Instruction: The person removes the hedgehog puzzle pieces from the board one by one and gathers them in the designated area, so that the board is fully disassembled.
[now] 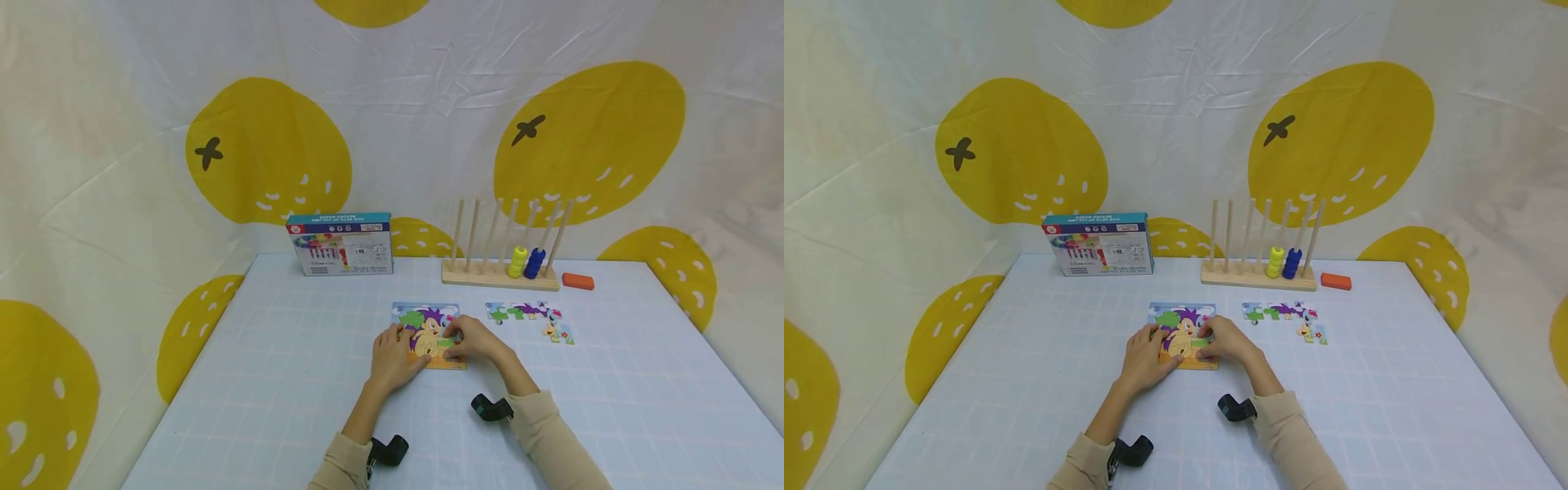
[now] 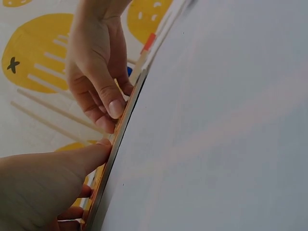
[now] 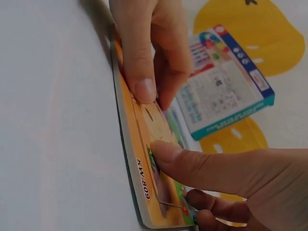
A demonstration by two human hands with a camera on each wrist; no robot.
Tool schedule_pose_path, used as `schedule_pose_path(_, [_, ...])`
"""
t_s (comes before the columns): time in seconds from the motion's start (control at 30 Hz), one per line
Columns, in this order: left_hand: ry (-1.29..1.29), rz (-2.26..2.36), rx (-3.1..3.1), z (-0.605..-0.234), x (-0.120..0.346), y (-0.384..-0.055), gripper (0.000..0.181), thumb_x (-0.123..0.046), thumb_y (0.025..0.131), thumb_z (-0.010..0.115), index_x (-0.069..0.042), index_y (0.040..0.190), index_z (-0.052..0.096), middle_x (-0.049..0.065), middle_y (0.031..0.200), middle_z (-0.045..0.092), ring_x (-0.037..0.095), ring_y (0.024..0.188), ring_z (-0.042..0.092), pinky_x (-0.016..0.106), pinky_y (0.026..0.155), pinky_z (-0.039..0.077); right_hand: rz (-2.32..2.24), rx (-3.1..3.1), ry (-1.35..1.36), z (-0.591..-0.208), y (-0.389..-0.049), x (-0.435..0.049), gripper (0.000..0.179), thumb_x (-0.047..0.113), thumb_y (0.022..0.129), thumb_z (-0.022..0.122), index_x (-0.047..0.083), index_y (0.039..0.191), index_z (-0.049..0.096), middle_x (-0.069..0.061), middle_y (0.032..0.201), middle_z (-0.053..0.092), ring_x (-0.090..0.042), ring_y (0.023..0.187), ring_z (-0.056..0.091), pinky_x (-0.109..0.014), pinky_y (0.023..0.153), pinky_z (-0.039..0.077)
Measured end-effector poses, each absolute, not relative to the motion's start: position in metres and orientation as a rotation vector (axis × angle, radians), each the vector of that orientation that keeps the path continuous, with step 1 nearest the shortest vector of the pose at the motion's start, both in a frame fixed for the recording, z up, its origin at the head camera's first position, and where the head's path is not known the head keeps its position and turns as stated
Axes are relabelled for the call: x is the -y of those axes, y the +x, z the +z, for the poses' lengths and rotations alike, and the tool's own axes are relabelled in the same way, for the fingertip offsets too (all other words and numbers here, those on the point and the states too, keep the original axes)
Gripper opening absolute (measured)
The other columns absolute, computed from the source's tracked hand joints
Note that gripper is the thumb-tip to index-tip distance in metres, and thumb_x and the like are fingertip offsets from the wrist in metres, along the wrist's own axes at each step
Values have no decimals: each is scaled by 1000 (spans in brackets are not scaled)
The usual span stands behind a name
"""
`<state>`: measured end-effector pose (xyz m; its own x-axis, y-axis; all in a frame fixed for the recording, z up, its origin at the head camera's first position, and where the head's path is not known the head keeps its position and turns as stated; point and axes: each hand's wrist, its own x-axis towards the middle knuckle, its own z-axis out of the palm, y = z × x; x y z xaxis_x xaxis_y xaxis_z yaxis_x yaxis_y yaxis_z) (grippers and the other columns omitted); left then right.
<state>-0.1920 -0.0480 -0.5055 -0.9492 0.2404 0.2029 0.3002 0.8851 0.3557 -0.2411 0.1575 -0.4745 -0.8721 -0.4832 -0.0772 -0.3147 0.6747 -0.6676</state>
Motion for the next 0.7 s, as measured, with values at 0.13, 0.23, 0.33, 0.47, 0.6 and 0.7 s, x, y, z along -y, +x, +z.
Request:
schedule_pose_path(0.13, [-402, -595, 2900, -507, 49, -192, 58, -50, 83, 64, -6, 121, 58, 16, 126, 48, 34, 119, 45, 51, 102, 33, -987, -2680, -661, -475, -244, -152, 24, 16, 77, 78, 1, 91, 66, -3, 82, 62, -16, 75, 54, -31, 70, 48])
schedule_pose_path(0.23, [-393, -606, 2900, -508, 49, -192, 56, -48, 83, 64, -7, 121, 58, 15, 126, 48, 34, 120, 45, 51, 103, 33, -993, -2749, -646, -479, -248, -143, 30, 20, 80, 75, -1, 100, 65, -5, 84, 61, -17, 75, 53, -33, 69, 47])
schedule_pose_path(0.33, [-394, -615, 2891, -509, 50, -193, 54, -46, 83, 65, -8, 121, 59, 15, 127, 48, 34, 119, 45, 51, 102, 33, -980, -2815, -615, -481, -250, -131, 42, 24, 81, 74, 0, 113, 64, -8, 92, 61, -20, 80, 54, -39, 74, 46])
schedule_pose_path(0.47, [-391, -621, 2891, -509, 50, -193, 57, -47, 83, 66, -5, 121, 58, 15, 127, 48, 34, 120, 46, 50, 102, 34, -874, -2869, -664, -483, -252, -117, 51, 32, 81, 73, 1, 120, 62, -13, 102, 59, -26, 92, 54, -50, 79, 43])
schedule_pose_path(0.6, [-385, -625, 2883, -509, 50, -194, 67, -48, 82, 67, 2, 124, 54, 17, 127, 50, 34, 120, 46, 49, 103, 34, -839, -2857, -663, -483, -253, -109, 51, 33, 79, 75, 2, 117, 64, -15, 106, 57, -28, 97, 53, -50, 84, 44])
schedule_pose_path(0.7, [-378, -634, 2874, -508, 50, -193, 70, -48, 81, 69, 4, 125, 52, 18, 127, 51, 34, 120, 46, 49, 103, 35, -907, -2817, -608, -481, -255, -106, 47, 30, 77, 77, 1, 112, 65, -14, 105, 56, -27, 95, 54, -47, 87, 46])
